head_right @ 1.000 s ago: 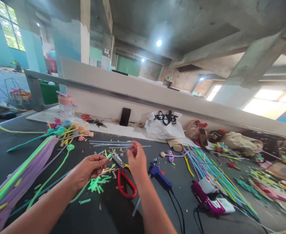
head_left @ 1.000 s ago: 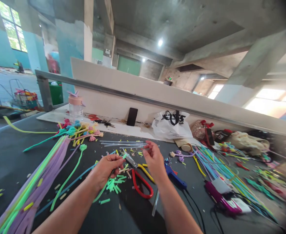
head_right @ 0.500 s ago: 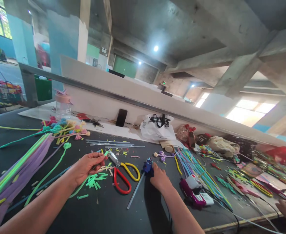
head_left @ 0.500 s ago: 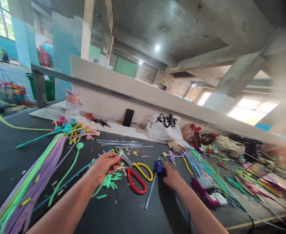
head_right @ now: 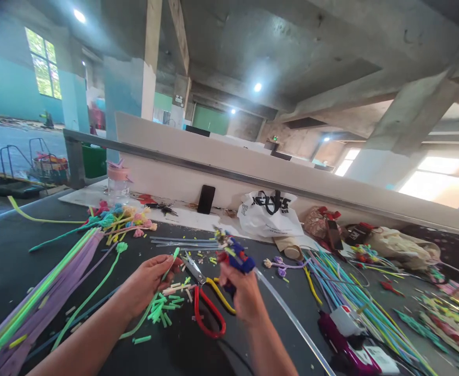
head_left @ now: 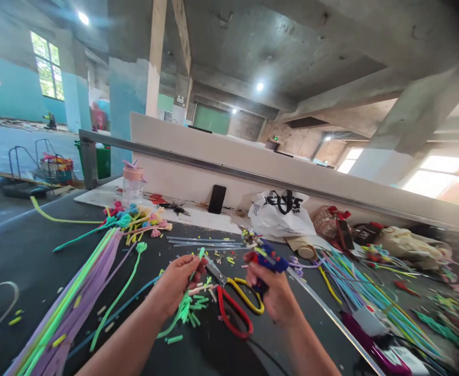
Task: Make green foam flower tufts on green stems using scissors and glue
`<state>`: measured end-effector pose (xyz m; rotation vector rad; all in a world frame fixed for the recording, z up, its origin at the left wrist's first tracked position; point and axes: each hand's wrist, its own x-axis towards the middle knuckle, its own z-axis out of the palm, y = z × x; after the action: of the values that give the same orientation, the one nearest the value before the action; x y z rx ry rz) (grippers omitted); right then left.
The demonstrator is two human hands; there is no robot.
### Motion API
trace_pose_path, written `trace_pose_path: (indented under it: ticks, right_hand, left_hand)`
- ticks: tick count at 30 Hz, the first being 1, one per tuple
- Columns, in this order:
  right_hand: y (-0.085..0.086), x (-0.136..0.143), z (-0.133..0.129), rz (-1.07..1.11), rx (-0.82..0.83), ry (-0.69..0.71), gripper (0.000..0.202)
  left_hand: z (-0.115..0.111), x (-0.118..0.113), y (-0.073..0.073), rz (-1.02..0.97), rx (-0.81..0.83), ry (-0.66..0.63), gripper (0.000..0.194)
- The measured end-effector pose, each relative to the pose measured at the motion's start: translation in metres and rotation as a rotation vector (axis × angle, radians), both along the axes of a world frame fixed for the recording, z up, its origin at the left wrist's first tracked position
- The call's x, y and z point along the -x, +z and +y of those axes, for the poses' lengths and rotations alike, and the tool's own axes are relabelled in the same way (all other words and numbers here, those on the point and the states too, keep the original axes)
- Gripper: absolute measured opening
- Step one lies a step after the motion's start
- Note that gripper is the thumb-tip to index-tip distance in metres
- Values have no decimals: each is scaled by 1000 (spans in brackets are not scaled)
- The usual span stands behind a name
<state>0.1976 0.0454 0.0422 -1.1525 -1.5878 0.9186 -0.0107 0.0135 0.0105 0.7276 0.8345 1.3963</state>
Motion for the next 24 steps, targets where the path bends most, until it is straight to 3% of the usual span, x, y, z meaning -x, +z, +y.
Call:
trace_pose_path:
  ticks: [4, 9, 16, 24]
  right_hand:
    - [-13, 42, -9, 258, 48, 218, 29]
    - [-32, 49, -9, 574, 214, 415, 23]
    - [-42, 46, -19, 525, 270, 425, 25]
    - [-37, 49, -28, 336, 219, 383, 30]
  left_hand:
    - [4, 1, 0, -18, -40, 125, 27]
    - [3, -6, 1, 15, -53, 180, 21]
    - [-4, -10, 7, -19, -6, 82, 24]
    - [-2, -9, 8, 17, -48, 138, 25]
